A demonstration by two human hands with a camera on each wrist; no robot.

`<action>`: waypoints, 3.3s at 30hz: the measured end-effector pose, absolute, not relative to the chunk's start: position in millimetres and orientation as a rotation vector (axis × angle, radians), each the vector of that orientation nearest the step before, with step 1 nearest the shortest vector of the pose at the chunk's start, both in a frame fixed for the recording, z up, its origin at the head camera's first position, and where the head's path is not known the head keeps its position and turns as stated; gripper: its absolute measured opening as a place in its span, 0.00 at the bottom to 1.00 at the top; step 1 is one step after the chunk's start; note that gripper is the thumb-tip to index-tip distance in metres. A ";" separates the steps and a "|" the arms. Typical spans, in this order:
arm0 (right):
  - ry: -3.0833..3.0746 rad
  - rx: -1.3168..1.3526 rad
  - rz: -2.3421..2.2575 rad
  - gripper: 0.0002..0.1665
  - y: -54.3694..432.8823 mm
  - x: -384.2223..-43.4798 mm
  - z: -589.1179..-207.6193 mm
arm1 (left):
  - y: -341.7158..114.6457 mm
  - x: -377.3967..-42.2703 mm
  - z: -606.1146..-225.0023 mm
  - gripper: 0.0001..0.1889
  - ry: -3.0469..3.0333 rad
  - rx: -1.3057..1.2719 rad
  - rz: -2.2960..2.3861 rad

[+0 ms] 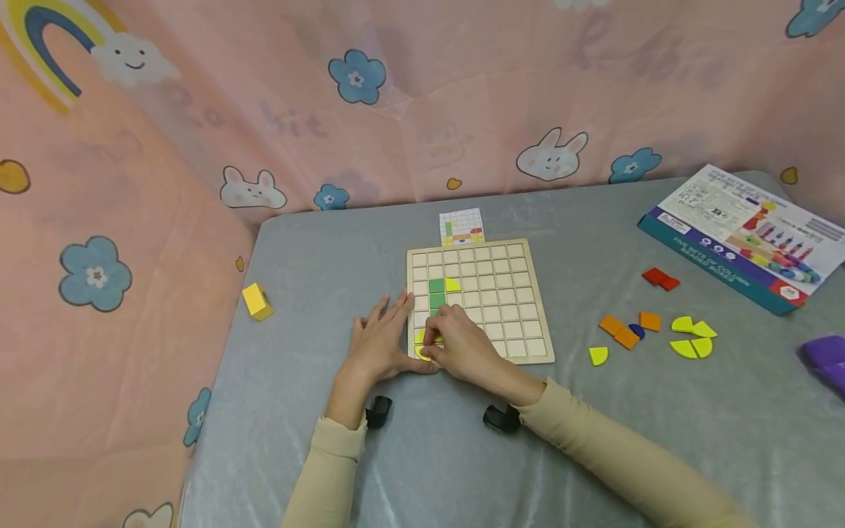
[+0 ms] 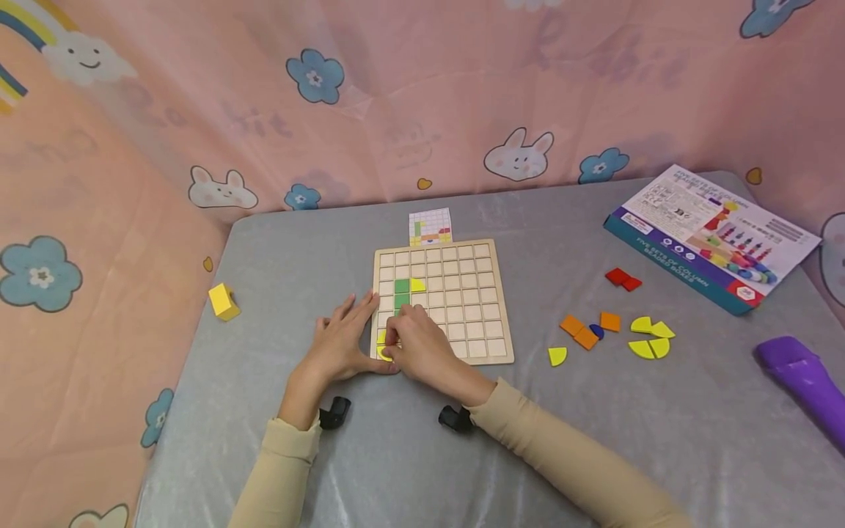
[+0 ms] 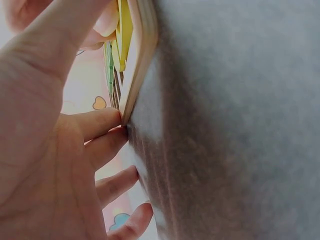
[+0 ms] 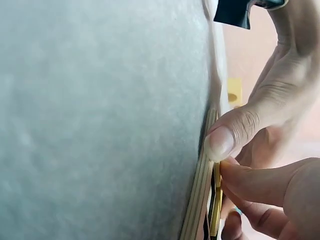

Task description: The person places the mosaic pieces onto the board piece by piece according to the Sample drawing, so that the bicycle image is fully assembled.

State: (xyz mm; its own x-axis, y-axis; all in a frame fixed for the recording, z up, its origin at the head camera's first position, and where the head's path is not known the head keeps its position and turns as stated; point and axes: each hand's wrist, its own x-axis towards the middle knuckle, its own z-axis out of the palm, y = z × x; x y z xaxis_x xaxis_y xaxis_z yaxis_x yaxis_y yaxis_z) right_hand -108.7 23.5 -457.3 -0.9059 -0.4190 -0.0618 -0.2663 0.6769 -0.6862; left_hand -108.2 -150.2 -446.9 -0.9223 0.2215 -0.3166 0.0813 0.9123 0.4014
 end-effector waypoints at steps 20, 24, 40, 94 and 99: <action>2.708 -0.509 -0.986 0.17 92.0 -100.9 -454.0 | -149.5 -106.9 -449.4 0.70 2.699 0.178 0.576; 2.743 -0.440 -0.989 0.16 124.9 -92.8 -453.8 | -149.9 -106.9 -450.0 0.70 2.702 0.188 0.580; 2.842 -0.293 -0.960 0.19 219.0 -55.1 -459.2 | -149.9 -108.4 -451.2 0.70 2.707 0.212 0.526; 2.662 -0.494 -1.248 0.05 54.7 -96.8 -461.1 | -150.5 -108.6 -449.4 0.70 2.714 0.211 0.538; 2.719 -0.476 -1.187 0.06 50.7 -97.9 -461.0 | -150.3 -108.8 -449.5 0.70 2.716 0.211 0.538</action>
State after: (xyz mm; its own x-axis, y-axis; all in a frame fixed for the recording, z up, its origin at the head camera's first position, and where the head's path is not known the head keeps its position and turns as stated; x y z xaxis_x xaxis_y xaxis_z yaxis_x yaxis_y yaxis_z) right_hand -97.9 50.7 -461.0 -0.9407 -0.3391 0.0009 -0.2312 0.6395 -0.7332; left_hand -108.8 -150.3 -449.5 -0.9230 0.2132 -0.3204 0.0750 0.9163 0.3935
